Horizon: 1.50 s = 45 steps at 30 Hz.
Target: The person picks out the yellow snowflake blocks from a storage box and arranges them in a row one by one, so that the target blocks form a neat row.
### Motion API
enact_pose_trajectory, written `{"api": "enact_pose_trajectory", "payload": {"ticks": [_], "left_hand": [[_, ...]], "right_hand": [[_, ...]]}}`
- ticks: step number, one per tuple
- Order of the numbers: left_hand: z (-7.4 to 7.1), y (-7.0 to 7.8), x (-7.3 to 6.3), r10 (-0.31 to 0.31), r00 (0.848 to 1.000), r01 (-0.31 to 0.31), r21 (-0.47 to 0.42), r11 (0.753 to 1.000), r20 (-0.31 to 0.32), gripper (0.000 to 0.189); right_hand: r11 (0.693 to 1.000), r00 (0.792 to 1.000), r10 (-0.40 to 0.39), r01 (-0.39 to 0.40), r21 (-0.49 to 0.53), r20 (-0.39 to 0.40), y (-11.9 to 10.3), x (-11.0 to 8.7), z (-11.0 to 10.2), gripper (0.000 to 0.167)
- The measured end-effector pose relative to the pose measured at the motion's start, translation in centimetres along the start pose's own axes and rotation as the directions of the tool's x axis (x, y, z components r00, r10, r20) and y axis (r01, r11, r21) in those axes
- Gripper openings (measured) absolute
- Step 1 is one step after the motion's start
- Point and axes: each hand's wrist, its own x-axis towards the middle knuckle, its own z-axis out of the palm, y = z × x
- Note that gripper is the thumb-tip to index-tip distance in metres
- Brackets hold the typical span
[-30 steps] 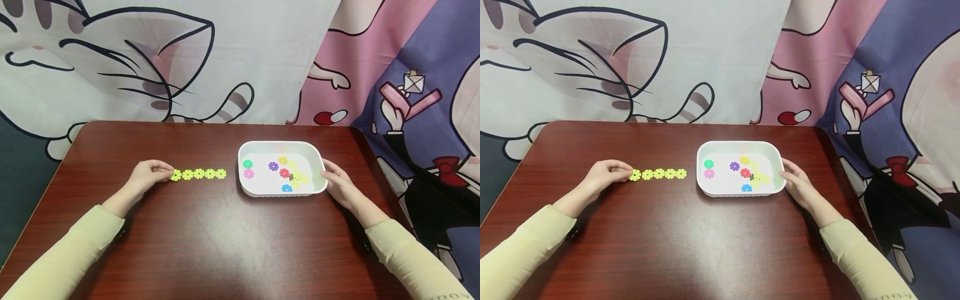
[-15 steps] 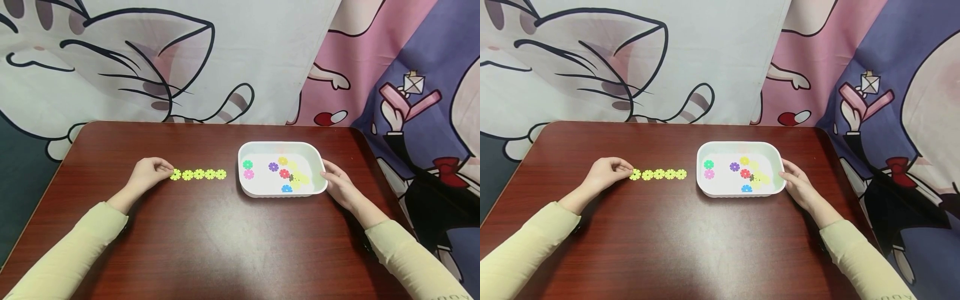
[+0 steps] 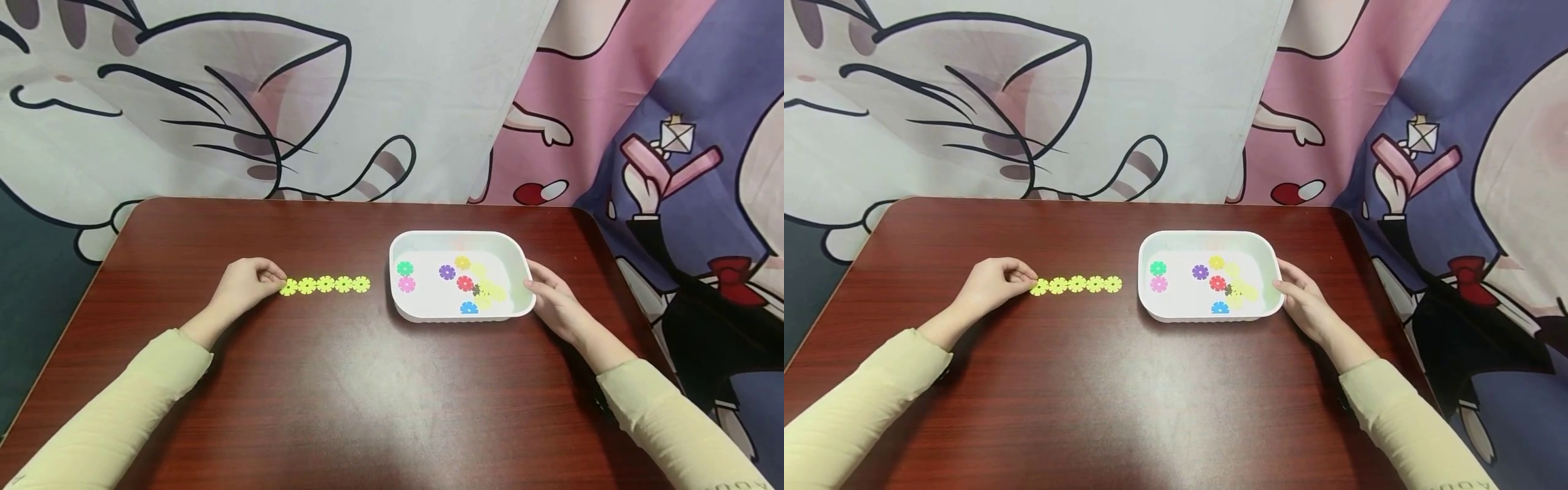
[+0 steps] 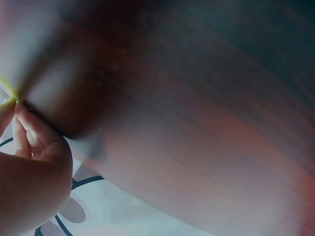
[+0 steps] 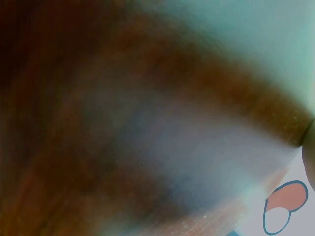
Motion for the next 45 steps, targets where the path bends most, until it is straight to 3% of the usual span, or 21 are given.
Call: {"api": "enact_pose_trajectory", "payload": {"ticks": [20,29,37,45], "left_hand": [[0.1,-0.1,0.3,0.025,1.000,-0.025,-0.004,1.000,0.001,0.006],[-0.6,-0.2,0.6,-0.044,0.999,0.047,-0.100,0.994,0.032,0.015],[-0.9,0.6,1.3,-0.080,0.996,0.087,-0.174,0.981,0.043,0.018],[0.1,2.8,2.7,-0.062,0.997,0.074,-0.251,0.965,0.053,0.020]], "right_hand": [[1.000,1.000,-0.011,0.011,-0.001,0.009,-0.2,-0.1,0.0,0.042],[1.000,1.000,0.000,0.000,-0.002,0.000,-0.2,0.1,0.1,0.041],[1.000,1.000,0.001,-0.001,-0.008,-0.005,0.0,0.1,0.1,0.041],[1.000,1.000,0.011,-0.011,-0.019,-0.012,0.0,0.0,0.0,0.040]]}}
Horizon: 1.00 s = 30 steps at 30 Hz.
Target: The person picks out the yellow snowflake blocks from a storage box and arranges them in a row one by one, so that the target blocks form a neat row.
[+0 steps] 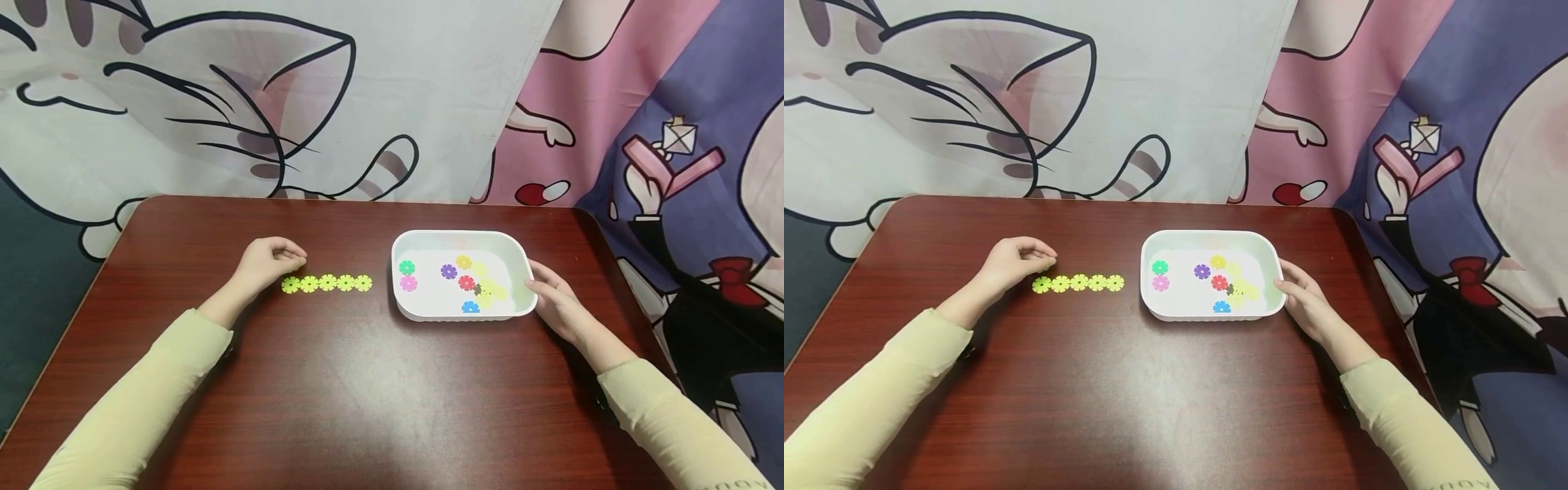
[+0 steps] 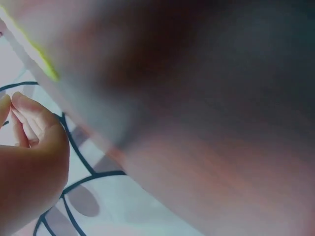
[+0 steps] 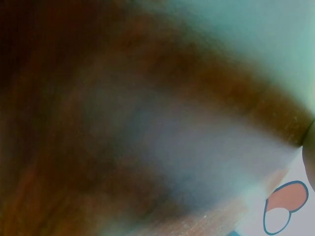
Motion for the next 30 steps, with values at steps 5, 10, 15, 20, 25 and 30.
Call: {"api": "enact_pose_trajectory", "payload": {"ticks": [5,10,15,20,25,30], "left_hand": [[1.4,1.7,0.9,0.015,1.000,-0.014,-0.025,1.000,0.014,0.019],[2.9,3.8,1.9,0.045,0.998,-0.043,-0.052,0.998,0.034,0.017],[4.3,6.1,3.0,0.075,0.996,-0.072,-0.062,0.995,0.050,0.015],[5.9,8.6,3.9,0.133,0.989,-0.128,-0.065,0.990,0.070,0.014],[7.8,10.7,4.4,0.185,0.977,-0.176,-0.088,0.980,0.105,0.013],[9.7,12.5,4.9,0.223,0.964,-0.214,-0.076,0.974,0.146,0.012]], "right_hand": [[1.000,1.000,0.001,-0.001,0.013,0.007,0.0,0.0,0.0,0.040],[1.000,1.000,-0.001,0.001,0.027,0.012,0.1,-0.1,0.0,0.041],[1.000,1.000,-0.008,0.007,0.020,0.020,0.1,-0.3,-0.1,0.041],[1.000,1.000,-0.017,0.016,0.009,0.026,-0.1,-0.2,0.0,0.042],[1.000,1.000,-0.011,0.011,-0.008,0.026,-0.1,-0.1,0.1,0.042],[1.000,1.000,-0.008,0.008,-0.011,0.026,-0.1,0.0,0.1,0.041]]}}
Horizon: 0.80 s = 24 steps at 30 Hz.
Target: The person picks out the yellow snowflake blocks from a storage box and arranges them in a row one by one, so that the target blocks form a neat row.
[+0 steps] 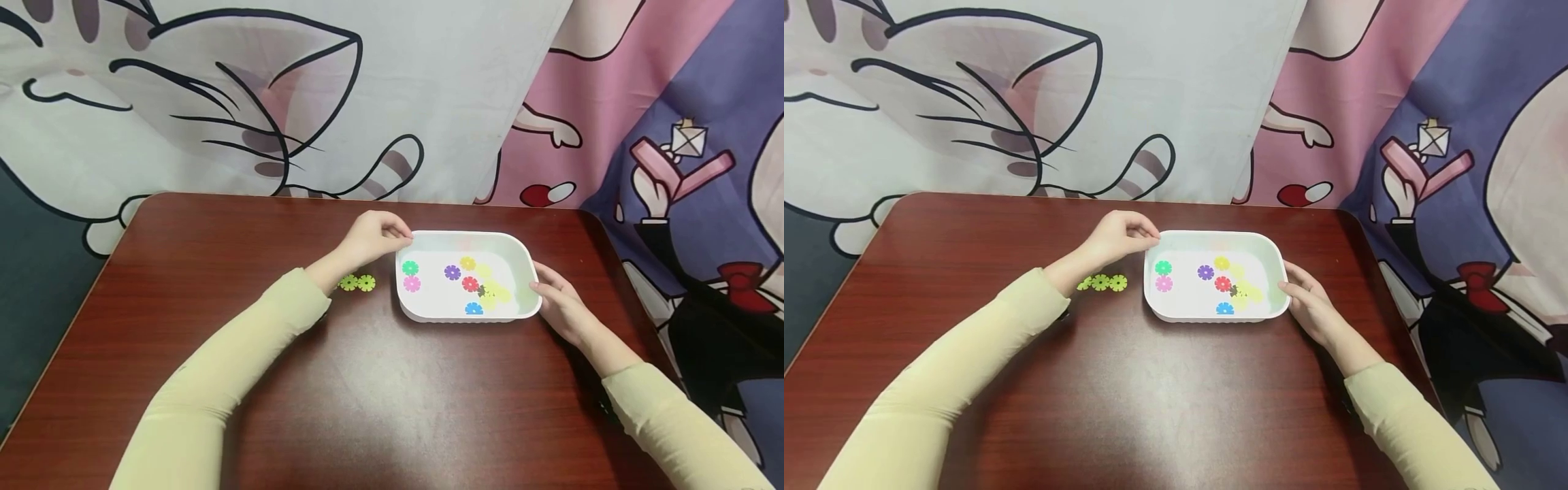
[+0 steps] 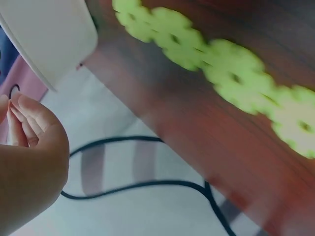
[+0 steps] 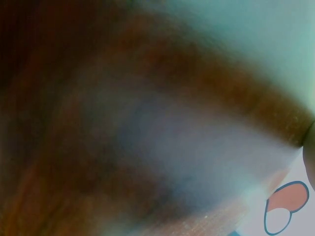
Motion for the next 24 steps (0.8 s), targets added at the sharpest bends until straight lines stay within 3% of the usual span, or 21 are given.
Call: {"api": "enact_pose_trajectory", "payload": {"ticks": [11,16,24], "left_hand": [[5.0,2.5,1.8,0.062,0.992,-0.066,0.040,0.997,0.110,0.012],[6.9,3.4,2.5,0.061,0.985,-0.070,0.051,0.996,0.163,0.012],[9.4,4.3,3.5,0.094,0.958,-0.110,0.043,0.993,0.271,0.011]], "right_hand": [[1.000,1.000,0.002,-0.002,0.007,-0.011,0.0,-0.1,0.0,0.041],[1.000,1.000,0.002,-0.002,0.004,-0.014,0.0,-0.1,0.1,0.041],[1.000,1.000,0.007,-0.007,0.000,-0.021,-0.2,0.0,0.1,0.041]]}}
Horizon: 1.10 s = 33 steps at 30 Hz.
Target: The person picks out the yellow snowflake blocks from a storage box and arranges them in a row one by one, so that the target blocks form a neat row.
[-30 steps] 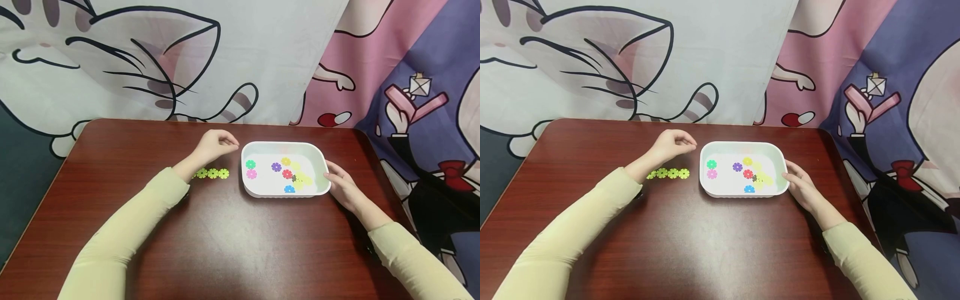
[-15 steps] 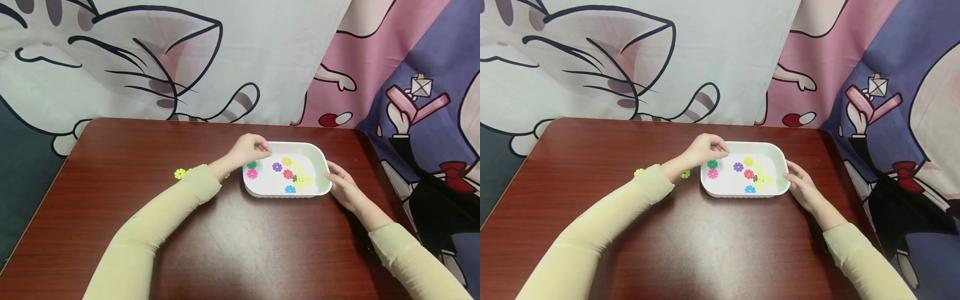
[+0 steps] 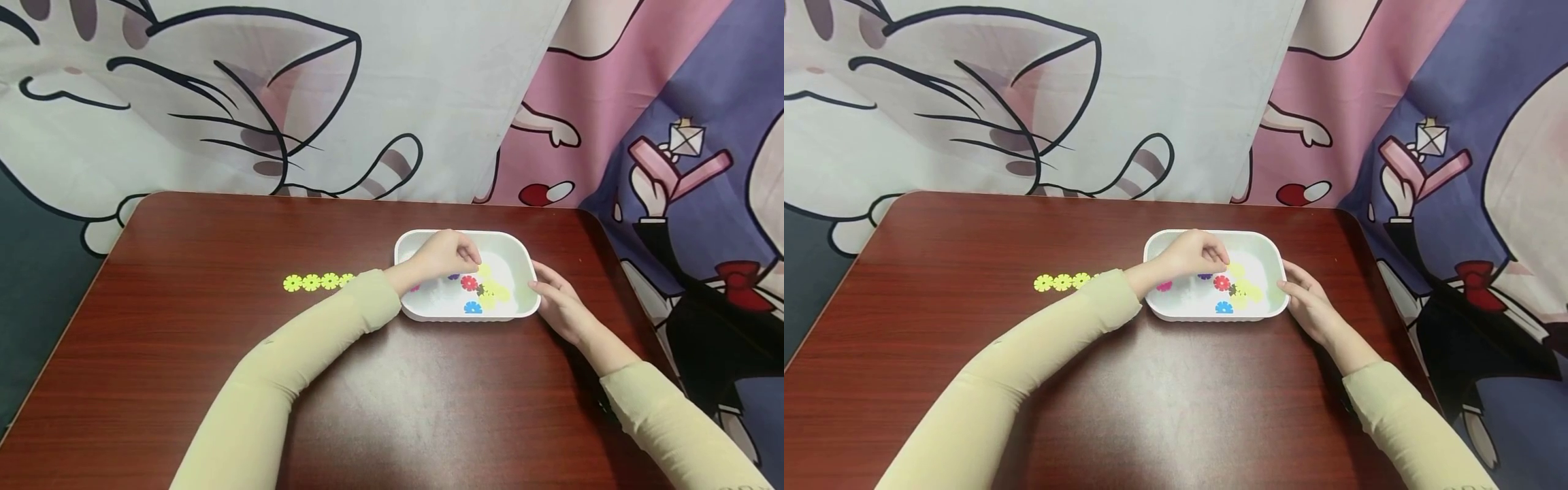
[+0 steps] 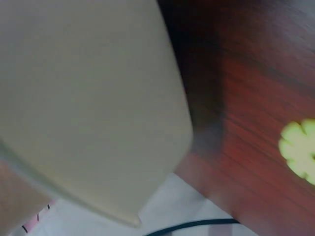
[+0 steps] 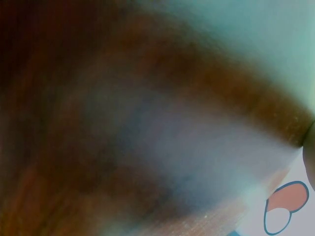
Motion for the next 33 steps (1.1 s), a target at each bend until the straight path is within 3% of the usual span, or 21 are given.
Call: {"api": "enact_pose_trajectory", "payload": {"ticks": [10,23,33], "left_hand": [[1.9,0.4,1.4,0.063,0.995,-0.066,0.033,0.997,0.079,0.012],[2.9,0.5,1.7,0.066,0.989,-0.077,0.076,0.994,0.136,0.013],[3.9,0.3,1.9,0.126,0.969,-0.154,0.122,0.980,0.210,0.014]], "right_hand": [[1.000,1.000,-0.005,0.005,-0.015,-0.002,0.1,0.2,0.0,0.042],[1.000,1.000,0.006,-0.006,-0.016,-0.001,0.0,0.0,0.0,0.041],[1.000,1.000,-0.003,0.003,-0.006,0.015,0.1,0.0,-0.1,0.042]]}}
